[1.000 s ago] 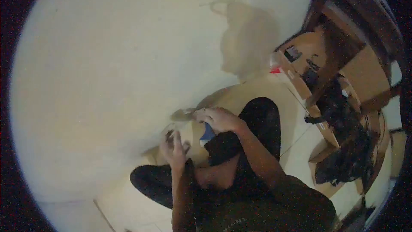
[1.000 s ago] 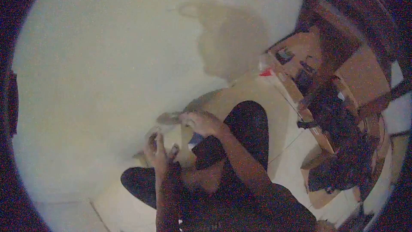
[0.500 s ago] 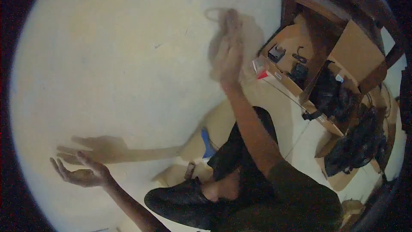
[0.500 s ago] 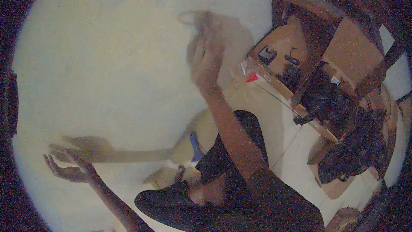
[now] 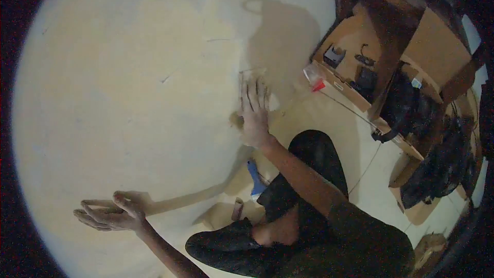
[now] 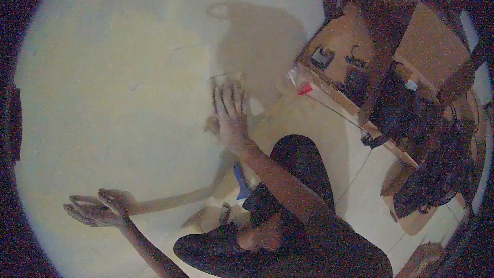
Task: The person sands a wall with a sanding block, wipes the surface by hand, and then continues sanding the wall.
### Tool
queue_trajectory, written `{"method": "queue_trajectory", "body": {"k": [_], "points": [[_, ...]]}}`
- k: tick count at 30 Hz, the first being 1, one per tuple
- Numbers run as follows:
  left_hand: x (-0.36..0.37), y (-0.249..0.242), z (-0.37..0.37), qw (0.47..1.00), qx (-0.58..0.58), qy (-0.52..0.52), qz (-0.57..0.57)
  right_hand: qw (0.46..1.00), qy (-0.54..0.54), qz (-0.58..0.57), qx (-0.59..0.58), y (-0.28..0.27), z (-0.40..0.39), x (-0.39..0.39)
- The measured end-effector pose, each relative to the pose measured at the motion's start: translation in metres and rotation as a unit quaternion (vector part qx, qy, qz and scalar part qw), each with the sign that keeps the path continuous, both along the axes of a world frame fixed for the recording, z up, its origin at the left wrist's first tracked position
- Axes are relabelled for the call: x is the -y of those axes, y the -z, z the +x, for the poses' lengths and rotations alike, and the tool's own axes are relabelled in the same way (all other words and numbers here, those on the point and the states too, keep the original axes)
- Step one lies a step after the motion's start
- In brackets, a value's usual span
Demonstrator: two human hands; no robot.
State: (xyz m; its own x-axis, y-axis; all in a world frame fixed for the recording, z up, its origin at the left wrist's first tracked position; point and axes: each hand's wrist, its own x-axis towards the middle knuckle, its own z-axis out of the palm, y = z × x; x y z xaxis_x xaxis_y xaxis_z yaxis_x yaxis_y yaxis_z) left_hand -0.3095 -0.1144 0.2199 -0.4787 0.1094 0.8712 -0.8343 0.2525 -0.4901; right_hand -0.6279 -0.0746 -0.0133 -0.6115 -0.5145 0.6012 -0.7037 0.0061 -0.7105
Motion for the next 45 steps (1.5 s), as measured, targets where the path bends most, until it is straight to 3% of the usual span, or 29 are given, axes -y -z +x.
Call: {"method": "queue_trajectory", "body": {"k": [2, 3, 7, 10, 12, 14, 16, 21, 23, 26, 30, 33, 36, 38, 42, 45], "points": [[0.004, 0.002, -0.002, 1.0, 0.004, 0.004, -0.004, 0.998, -0.038, -0.029, 0.027, -0.033, -0.008, -0.015], [0.001, 0.004, -0.003, 1.0, 0.002, 0.002, -0.006, 1.0, 0.004, 0.015, -0.019, -0.038, -0.021, -0.009], [-0.005, 0.004, -0.003, 0.999, 0.005, -0.029, 0.017, 0.998, -0.018, -0.063, -0.021, -0.008, -0.018, 0.006], [0.0, 0.008, 0.007, 1.0, 0.013, 0.005, 0.019, 0.997, -0.03, -0.072, 0.002, -0.002, -0.006, -0.007], [0.003, 0.011, 0.011, 1.0, 0.009, -0.013, 0.008, 0.997, -0.009, -0.077, -0.014, -0.03, -0.021, -0.009], [0.001, 0.006, 0.009, 1.0, 0.01, -0.023, 0.013, 0.999, -0.003, -0.047, -0.012, 0.006, -0.001, 0.005], [-0.002, 0.009, -0.004, 1.0, -0.007, -0.015, 0.018, 0.999, -0.014, -0.047, -0.01, 0.009, -0.001, 0.01], [0.004, 0.025, 0.007, 0.999, 0.003, -0.043, 0.012, 0.995, -0.026, -0.085, 0.04, -0.015, -0.007, 0.003], [0.002, 0.024, 0.001, 0.999, 0.001, -0.049, 0.017, 0.998, -0.021, -0.037, 0.038, 0.025, 0.027, 0.005], [-0.002, 0.031, 0.002, 0.998, -0.018, -0.052, 0.038, 0.998, -0.013, 0.02, 0.052, 0.001, 0.011, -0.002], [-0.004, 0.045, 0.011, 0.993, -0.039, -0.091, 0.067, 0.997, 0.022, -0.015, 0.076, 0.001, 0.004, 0.01], [-0.002, 0.048, -0.002, 0.99, -0.062, -0.105, 0.064, 0.996, -0.053, -0.024, 0.062, 0.008, 0.034, -0.003], [0.0, 0.059, 0.004, 0.988, -0.057, -0.115, 0.089, 0.995, 0.006, 0.009, 0.097, -0.008, 0.0, 0.005], [-0.005, 0.068, 0.011, 0.985, -0.048, -0.122, 0.109, 0.996, -0.01, 0.001, 0.087, 0.015, 0.024, 0.004], [-0.011, 0.058, 0.006, 0.983, -0.053, -0.121, 0.125, 0.992, -0.064, -0.043, 0.096, -0.021, 0.021, -0.009], [-0.014, 0.062, 0.009, 0.98, -0.06, -0.118, 0.147, 0.994, -0.03, -0.057, 0.087, -0.028, 0.011, 0.009]]}}
